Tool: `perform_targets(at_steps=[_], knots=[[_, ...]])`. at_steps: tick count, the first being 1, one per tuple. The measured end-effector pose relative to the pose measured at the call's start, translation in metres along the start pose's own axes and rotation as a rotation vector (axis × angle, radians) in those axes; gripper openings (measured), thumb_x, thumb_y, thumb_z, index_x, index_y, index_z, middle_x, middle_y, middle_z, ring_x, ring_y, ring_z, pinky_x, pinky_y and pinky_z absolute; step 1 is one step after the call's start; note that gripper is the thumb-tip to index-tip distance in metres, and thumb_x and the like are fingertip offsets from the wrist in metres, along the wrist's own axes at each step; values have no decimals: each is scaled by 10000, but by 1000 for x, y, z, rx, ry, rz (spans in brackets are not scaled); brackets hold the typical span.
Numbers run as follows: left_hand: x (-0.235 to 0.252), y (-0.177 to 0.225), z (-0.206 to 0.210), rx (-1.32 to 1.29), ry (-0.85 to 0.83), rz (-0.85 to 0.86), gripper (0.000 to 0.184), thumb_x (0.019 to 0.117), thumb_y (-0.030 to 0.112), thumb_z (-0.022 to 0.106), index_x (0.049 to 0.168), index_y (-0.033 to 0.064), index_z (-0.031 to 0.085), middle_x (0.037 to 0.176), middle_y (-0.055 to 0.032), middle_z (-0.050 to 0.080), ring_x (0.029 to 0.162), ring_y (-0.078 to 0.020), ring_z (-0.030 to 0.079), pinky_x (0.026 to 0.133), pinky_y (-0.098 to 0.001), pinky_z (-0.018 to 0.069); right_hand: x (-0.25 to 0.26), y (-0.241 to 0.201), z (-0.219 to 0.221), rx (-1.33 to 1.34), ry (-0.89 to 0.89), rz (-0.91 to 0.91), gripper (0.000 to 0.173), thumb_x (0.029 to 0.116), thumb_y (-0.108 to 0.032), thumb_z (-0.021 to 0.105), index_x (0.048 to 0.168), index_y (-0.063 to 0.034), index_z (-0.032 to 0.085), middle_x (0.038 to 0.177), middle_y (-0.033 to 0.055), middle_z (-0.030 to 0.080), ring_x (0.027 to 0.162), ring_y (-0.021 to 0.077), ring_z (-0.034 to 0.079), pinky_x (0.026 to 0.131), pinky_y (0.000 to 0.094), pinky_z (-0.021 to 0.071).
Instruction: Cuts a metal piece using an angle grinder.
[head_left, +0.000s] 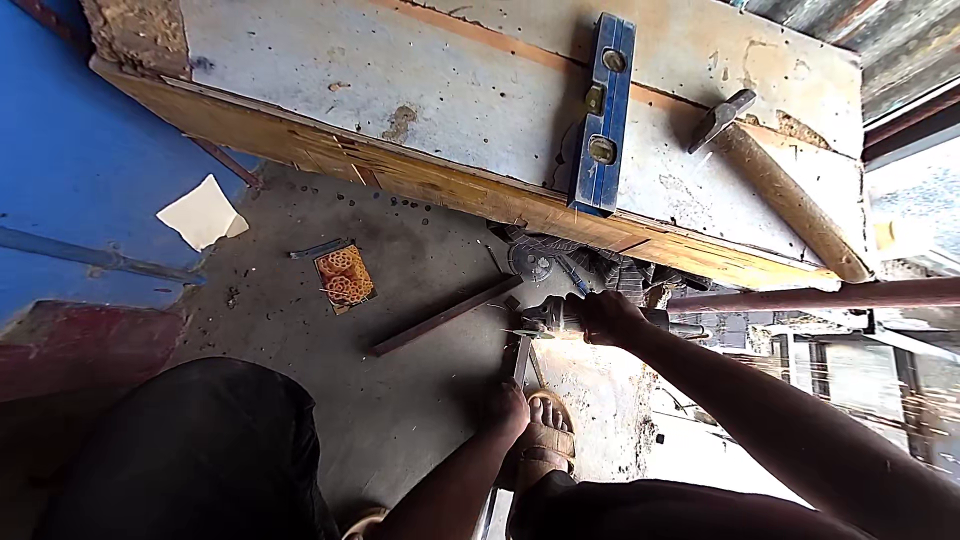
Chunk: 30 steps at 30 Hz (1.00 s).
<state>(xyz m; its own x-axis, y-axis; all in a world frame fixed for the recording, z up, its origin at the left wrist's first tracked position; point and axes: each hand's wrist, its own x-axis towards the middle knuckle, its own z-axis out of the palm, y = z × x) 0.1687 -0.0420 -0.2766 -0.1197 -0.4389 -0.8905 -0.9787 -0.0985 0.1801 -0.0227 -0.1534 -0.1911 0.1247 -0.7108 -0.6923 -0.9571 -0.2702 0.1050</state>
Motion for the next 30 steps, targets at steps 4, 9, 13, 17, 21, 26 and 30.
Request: perform_targets(at_steps=[4,9,13,17,21,26,30], knots=[[1,-1,1,16,6,4,686,1005,287,586,1528,-75,328,1482,-231,519,1365,-328,542,1104,-466,460,-2,1,-1,13,-6,-9,594,787,-241,818,1319,-134,577,989,178,688,916,391,692,755,583,550],[3,-3,4,3,39,21,676,988,307,605,1492,-84,379,1450,-240,540,1343,-332,556,1101,-474,464,-4,-1,-5,16,-39,-3,625,771,-233,821,1329,-132,556,1007,185,685,928,392,691,768,580,548],[2,-2,4,0,37,28,684,993,292,607,1508,-87,364,1471,-242,526,1358,-335,544,1105,-474,461,-4,-7,-5,-1,-31,-11,625,785,-242,821,1338,-123,554,1009,179,684,937,383,691,787,574,551],[1,-2,4,-5,34,31,688,990,301,608,1501,-94,371,1473,-237,528,1363,-331,543,1114,-471,458,-4,-10,-5,34,-7,-6,634,772,-263,808,1338,-129,556,995,171,686,925,377,692,764,570,545],[-3,-5,-1,-7,16,49,677,988,301,609,1497,-83,381,1457,-229,544,1344,-327,561,1095,-475,475,-8,1,-6,94,21,40,645,764,-347,836,1308,-135,561,980,170,691,916,380,697,756,574,549],[-8,-3,-11,11,120,56,655,1038,432,510,1488,-39,431,1390,-200,608,1289,-312,611,1056,-470,504,-14,23,2,96,45,107,696,749,-394,832,1341,-156,555,972,164,699,913,377,702,737,579,549],[-11,-2,-11,35,135,58,699,1040,517,461,1478,-27,453,1369,-191,624,1277,-307,617,1049,-466,501,-20,29,4,46,19,100,696,738,-386,829,1341,-162,562,937,149,702,891,357,706,739,565,546]])
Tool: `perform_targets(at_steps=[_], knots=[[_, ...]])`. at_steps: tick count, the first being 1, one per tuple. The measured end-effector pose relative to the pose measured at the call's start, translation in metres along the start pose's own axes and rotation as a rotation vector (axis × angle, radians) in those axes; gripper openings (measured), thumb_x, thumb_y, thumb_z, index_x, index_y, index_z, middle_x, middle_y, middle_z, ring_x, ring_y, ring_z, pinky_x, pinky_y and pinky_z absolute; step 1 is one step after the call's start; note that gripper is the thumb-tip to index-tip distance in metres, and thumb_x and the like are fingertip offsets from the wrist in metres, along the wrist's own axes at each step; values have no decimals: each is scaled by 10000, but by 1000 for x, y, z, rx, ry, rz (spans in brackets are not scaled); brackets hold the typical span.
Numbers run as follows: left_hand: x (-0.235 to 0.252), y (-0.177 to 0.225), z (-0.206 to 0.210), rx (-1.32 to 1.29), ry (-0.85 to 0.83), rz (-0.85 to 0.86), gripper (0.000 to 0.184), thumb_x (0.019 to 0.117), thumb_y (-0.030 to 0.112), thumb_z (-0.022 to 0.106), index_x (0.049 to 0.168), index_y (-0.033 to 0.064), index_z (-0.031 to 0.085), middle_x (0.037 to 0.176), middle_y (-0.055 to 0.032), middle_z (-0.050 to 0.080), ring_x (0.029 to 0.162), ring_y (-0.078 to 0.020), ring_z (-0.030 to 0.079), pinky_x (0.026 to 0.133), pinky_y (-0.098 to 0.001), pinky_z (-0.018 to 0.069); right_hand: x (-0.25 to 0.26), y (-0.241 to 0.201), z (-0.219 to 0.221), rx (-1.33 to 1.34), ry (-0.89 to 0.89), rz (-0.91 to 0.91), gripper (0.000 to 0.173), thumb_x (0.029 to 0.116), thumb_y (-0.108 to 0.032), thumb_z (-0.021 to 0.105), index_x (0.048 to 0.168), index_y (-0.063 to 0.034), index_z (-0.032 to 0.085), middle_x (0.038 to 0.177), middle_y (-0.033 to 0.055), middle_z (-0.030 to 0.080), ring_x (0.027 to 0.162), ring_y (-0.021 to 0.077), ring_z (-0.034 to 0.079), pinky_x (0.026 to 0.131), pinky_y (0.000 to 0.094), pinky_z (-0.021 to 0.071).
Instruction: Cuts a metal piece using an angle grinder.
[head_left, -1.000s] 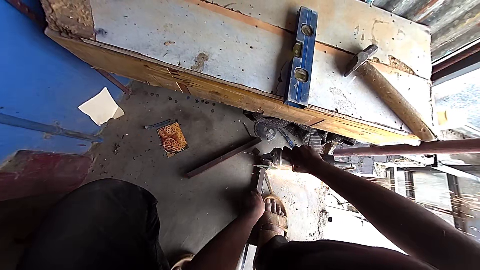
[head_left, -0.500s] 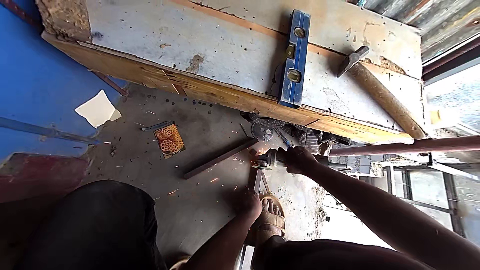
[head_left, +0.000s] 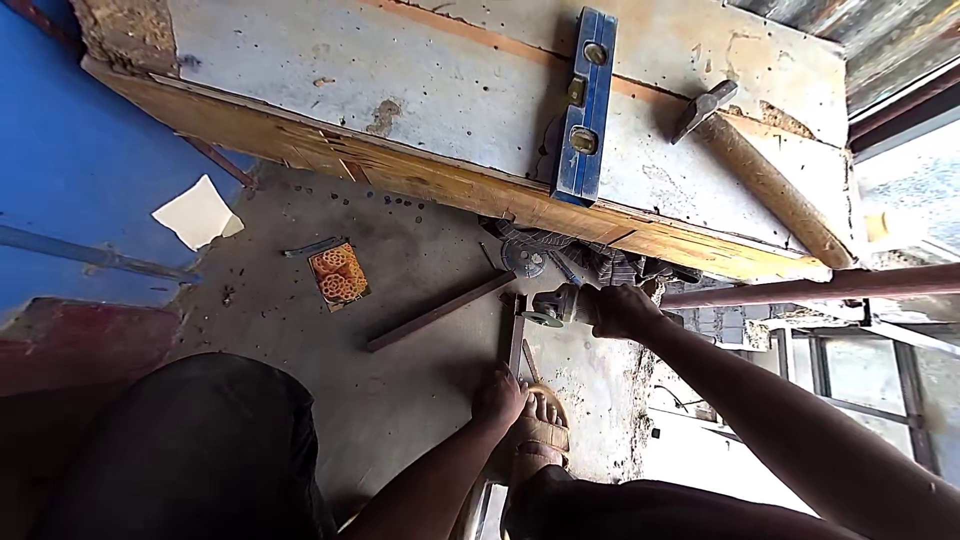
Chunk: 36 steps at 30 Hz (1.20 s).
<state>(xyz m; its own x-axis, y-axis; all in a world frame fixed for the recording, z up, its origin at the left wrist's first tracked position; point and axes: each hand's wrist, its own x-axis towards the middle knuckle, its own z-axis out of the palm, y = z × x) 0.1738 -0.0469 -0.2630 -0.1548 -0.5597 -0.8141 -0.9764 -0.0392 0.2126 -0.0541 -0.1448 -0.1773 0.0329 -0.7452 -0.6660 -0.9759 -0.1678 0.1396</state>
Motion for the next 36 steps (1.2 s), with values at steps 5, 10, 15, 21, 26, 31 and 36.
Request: perform_targets(at_steps=[5,10,15,21,26,31,36], knots=[[3,-1,10,-26,-45,-25,583,1073,459,390,1411,11,548,1372,-177,629,1284,-303,615,1039,-478,512,4,-3,9,-43,-23,-59,666,735,-350,824,1326,-179,570,939,138,691,879,350,698,728,554,546],[7,1,11,-63,-47,-48,563,1064,422,423,1431,10,537,1386,-181,620,1301,-298,604,1051,-470,508,11,-7,10,-53,-16,-76,681,721,-348,830,1334,-206,569,946,134,689,869,344,695,725,547,544],[7,1,12,-76,-20,-59,535,1055,407,445,1391,7,562,1358,-167,637,1281,-291,618,1031,-463,522,18,-6,8,-86,-18,-82,664,715,-336,829,1315,-217,573,951,127,687,868,339,697,719,546,550],[5,3,9,-50,-27,-66,523,1048,410,440,1373,27,583,1339,-155,652,1260,-279,632,1012,-469,531,20,-7,5,-102,-30,-88,711,717,-336,827,1366,-216,560,981,136,688,890,338,696,735,538,549],[5,3,8,-46,-37,-63,529,1048,415,439,1364,17,585,1335,-158,654,1254,-280,637,1005,-469,532,22,-7,6,-108,-31,-82,713,711,-339,829,1362,-215,565,976,130,690,884,335,698,728,537,551],[5,4,7,-55,-44,-73,529,1048,418,440,1358,14,583,1337,-155,652,1256,-281,635,1007,-470,531,24,-6,6,-105,-33,-78,717,713,-337,826,1370,-225,560,986,135,691,886,334,697,740,538,551],[6,2,7,-72,-49,-57,523,1054,405,437,1375,15,575,1342,-167,649,1255,-297,635,1011,-485,528,21,-8,1,-108,-38,-90,686,729,-310,824,1357,-210,565,985,137,687,898,338,695,744,537,549]])
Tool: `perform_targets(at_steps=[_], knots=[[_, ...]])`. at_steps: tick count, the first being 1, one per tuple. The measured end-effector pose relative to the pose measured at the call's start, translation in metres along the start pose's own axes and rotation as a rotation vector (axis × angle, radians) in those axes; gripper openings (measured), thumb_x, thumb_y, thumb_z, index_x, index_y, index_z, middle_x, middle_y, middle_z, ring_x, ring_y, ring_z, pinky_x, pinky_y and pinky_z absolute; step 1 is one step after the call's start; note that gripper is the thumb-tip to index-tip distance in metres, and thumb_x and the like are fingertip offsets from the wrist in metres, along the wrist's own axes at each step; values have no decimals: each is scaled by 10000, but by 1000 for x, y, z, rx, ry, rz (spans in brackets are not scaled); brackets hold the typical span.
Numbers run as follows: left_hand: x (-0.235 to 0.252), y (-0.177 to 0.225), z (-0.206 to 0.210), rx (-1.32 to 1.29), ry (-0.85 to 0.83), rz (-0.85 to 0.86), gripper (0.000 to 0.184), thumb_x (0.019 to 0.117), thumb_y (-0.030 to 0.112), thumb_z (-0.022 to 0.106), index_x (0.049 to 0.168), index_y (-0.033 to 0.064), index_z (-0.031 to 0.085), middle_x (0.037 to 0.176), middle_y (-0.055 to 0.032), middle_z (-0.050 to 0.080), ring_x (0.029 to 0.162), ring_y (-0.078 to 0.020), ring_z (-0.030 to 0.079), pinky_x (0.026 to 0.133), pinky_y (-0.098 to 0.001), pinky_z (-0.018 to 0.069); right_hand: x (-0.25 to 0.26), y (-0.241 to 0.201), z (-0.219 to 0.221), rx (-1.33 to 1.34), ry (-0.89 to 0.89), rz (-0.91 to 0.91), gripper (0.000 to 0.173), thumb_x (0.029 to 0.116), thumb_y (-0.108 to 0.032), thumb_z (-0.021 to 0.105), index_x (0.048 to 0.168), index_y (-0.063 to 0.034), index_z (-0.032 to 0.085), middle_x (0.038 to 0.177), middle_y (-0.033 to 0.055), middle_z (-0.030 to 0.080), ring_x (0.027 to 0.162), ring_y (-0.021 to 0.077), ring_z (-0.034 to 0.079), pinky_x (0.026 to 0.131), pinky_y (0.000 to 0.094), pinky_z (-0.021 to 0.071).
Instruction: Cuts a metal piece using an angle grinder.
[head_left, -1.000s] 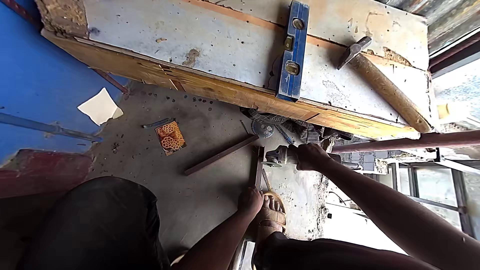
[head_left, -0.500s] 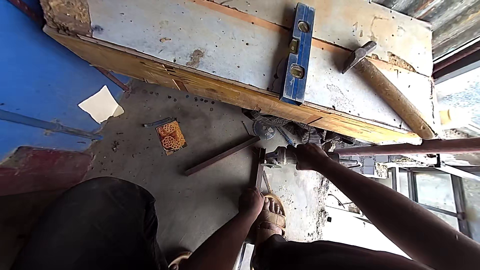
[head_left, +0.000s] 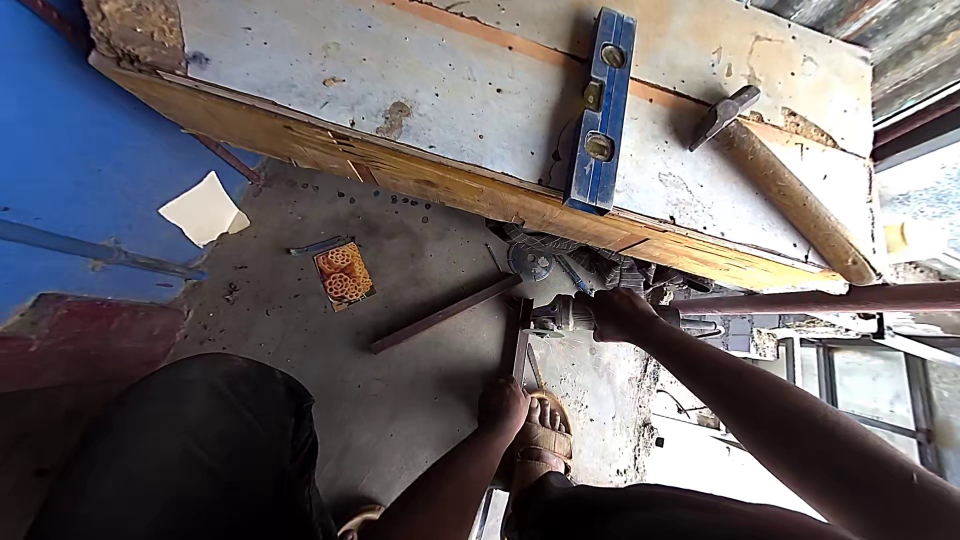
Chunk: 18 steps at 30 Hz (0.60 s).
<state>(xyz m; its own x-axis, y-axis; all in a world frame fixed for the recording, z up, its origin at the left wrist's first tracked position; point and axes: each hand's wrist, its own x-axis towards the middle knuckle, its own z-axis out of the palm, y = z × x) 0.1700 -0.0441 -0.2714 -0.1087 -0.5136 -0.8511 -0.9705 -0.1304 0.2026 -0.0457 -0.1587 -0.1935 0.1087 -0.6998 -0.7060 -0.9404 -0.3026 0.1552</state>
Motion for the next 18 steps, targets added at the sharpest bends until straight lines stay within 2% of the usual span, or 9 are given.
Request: perform_targets(at_steps=[9,16,18], knots=[[0,0,-1,-12,-5,-5,521,1054,411,440,1364,16,578,1335,-161,652,1254,-293,635,1007,-481,530,2,-7,-2,14,26,-5,651,721,-295,820,1316,-203,573,995,127,692,916,335,698,749,541,552],[0,0,-2,-28,-8,-8,534,1052,414,444,1396,21,558,1362,-167,635,1269,-294,626,1016,-486,527,5,-11,-5,29,24,-18,662,744,-309,824,1346,-200,572,1032,144,696,961,348,695,802,549,550],[1,0,-1,-28,-9,-7,533,1053,410,444,1397,19,557,1365,-166,633,1271,-295,625,1017,-485,527,5,-12,-5,30,41,-24,630,736,-296,822,1308,-190,581,1002,144,692,932,347,694,780,549,548]])
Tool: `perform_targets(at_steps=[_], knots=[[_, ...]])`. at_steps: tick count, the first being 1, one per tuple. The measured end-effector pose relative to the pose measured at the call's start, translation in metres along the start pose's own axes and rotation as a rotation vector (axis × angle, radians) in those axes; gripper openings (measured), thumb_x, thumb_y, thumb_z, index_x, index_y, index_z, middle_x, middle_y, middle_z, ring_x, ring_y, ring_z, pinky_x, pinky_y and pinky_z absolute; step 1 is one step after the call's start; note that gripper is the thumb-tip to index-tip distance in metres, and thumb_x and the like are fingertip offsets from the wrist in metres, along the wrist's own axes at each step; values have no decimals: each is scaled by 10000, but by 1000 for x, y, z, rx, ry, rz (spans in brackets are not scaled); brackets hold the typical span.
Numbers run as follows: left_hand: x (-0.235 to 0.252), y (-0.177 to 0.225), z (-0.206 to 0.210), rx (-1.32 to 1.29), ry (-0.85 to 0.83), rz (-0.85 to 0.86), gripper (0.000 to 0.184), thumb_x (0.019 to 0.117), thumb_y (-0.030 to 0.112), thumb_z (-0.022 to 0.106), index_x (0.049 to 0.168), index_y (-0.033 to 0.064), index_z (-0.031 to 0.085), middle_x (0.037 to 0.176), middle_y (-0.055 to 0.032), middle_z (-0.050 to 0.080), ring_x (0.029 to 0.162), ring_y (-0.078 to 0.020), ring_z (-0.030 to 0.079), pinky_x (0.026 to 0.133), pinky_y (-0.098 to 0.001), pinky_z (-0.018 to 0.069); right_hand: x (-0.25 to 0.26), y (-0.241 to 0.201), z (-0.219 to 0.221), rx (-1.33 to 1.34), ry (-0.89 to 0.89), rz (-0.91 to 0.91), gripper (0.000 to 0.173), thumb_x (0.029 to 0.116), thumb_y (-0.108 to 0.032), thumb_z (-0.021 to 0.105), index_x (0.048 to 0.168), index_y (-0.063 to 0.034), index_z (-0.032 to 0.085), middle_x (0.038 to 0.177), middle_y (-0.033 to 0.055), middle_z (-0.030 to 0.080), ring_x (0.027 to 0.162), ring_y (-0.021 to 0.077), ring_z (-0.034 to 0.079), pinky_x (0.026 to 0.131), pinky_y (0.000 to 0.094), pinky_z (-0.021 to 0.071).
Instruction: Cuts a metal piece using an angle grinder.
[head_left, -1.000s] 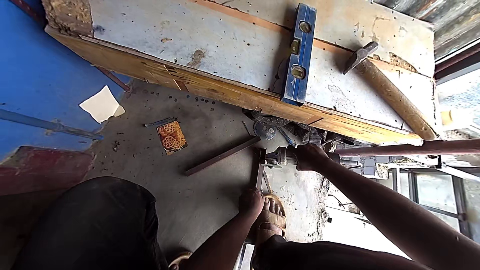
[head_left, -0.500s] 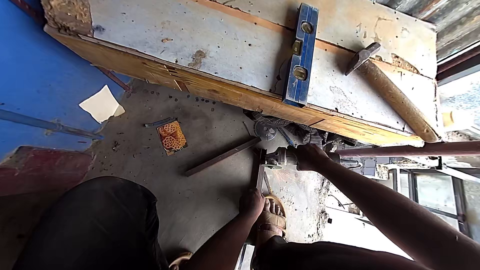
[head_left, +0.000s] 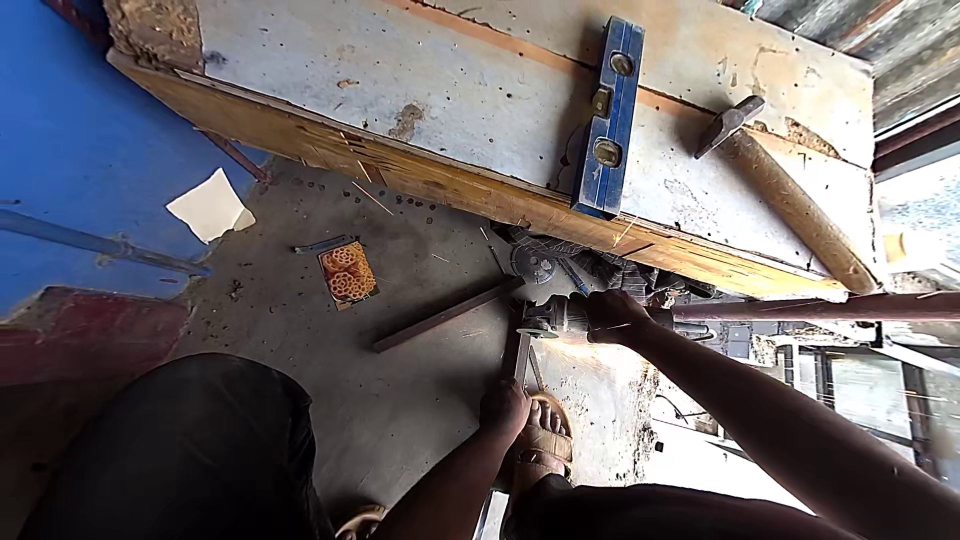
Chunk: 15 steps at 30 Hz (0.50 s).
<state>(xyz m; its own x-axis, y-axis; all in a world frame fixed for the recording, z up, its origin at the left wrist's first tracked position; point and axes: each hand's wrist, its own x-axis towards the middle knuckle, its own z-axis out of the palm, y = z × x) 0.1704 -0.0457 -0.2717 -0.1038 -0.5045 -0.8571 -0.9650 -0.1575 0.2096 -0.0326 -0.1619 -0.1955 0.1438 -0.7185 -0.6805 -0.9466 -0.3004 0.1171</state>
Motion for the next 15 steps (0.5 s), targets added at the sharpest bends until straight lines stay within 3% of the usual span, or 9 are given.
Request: perform_targets(at_steps=[7,15], knots=[[0,1,0,-11,10,-7,528,1051,393,449,1397,8,553,1360,-168,635,1272,-296,624,1018,-473,528,-1,0,1,24,-10,21,645,747,-292,815,1337,-187,576,1011,151,696,935,363,697,746,561,552],[-2,0,-2,4,8,10,533,1041,404,466,1383,7,564,1350,-165,643,1262,-292,631,1011,-483,531,1,1,5,24,15,-6,627,744,-293,828,1304,-162,578,1009,159,691,938,370,692,778,577,548]])
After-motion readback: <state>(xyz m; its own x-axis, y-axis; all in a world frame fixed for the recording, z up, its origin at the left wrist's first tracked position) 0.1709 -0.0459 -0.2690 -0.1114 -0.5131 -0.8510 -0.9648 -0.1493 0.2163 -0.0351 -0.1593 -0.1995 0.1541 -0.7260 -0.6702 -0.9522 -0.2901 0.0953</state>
